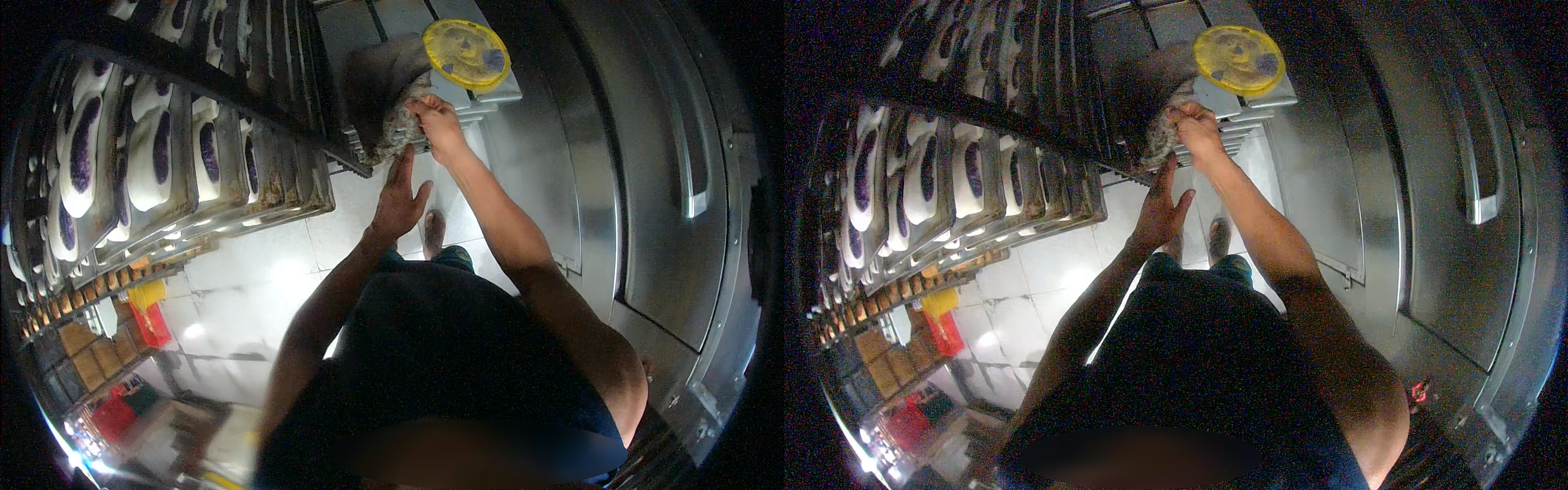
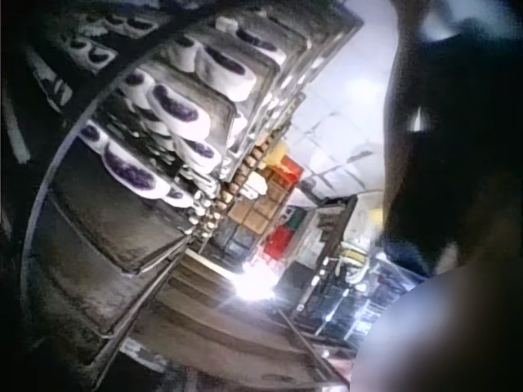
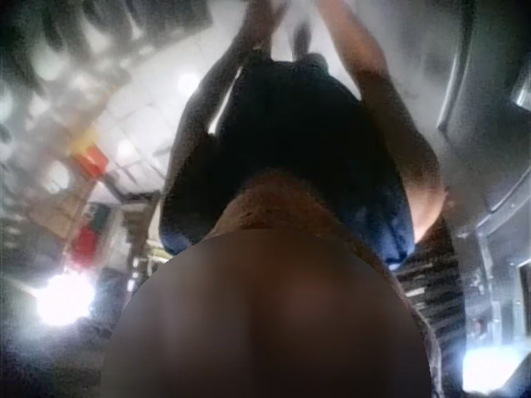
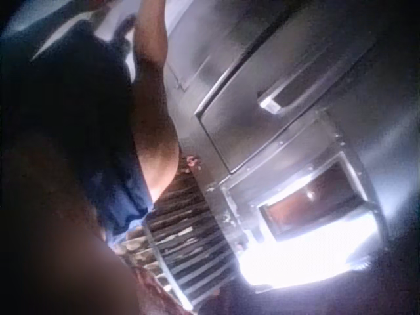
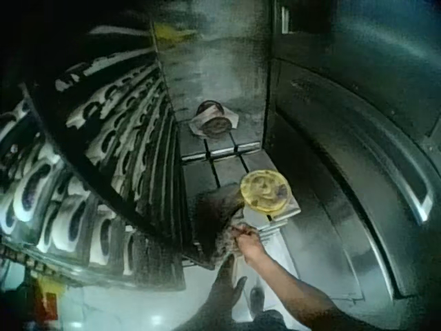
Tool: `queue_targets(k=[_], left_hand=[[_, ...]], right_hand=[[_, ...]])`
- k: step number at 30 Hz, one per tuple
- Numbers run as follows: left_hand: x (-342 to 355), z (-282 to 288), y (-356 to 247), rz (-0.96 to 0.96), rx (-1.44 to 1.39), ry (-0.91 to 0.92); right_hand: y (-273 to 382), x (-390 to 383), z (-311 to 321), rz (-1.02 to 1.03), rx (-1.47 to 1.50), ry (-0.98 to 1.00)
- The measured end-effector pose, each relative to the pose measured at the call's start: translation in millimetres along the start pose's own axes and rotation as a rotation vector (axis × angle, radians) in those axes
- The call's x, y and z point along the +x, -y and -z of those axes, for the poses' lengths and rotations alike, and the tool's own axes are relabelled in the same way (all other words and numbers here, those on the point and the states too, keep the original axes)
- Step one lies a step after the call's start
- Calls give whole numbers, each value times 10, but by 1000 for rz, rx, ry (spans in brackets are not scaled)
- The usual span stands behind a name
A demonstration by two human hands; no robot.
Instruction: The person wipes down metal baking trays with a cloth, then uses a towel and a small pad to remove trays of baked bread from an industrial oven and places them onto a cooling rack.
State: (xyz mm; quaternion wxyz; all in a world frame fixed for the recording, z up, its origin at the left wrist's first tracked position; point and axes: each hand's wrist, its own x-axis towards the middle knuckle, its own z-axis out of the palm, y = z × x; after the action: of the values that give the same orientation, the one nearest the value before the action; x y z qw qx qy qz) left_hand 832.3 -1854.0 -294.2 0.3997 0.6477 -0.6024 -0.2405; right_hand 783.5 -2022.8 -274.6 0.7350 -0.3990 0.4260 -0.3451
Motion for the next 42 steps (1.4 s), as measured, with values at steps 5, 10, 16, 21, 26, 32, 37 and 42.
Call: queue_targets(k=[5, 10, 16, 21, 26, 32, 37, 42], left_hand=[[356, 31, 55, 88, 286, -291], [994, 496, 129, -419, 800, -295], [1438, 772, 6, -292, 137, -129], [1549, 865, -529, -406, 308, -457], [1872, 1316, -105, -356, 339, -782], [2055, 672, 514, 309, -484, 303], [369, -153, 677, 594, -1432, 161], [-746, -518, 723, 276, -1847, 160]], right_hand=[[428, -179, -261, 40, -18, 3], [469, -77, -84, 60, -139, 169], [526, -16, 249, 240, -222, 319], [601, 155, 332, 758, -713, 178], [990, -398, -1, 607, -803, 250], [965, -586, -67, 725, -754, 479], [1147, 96, 383, 288, -1052, 336], [737, 1443, 966, 619, -1605, -189]])
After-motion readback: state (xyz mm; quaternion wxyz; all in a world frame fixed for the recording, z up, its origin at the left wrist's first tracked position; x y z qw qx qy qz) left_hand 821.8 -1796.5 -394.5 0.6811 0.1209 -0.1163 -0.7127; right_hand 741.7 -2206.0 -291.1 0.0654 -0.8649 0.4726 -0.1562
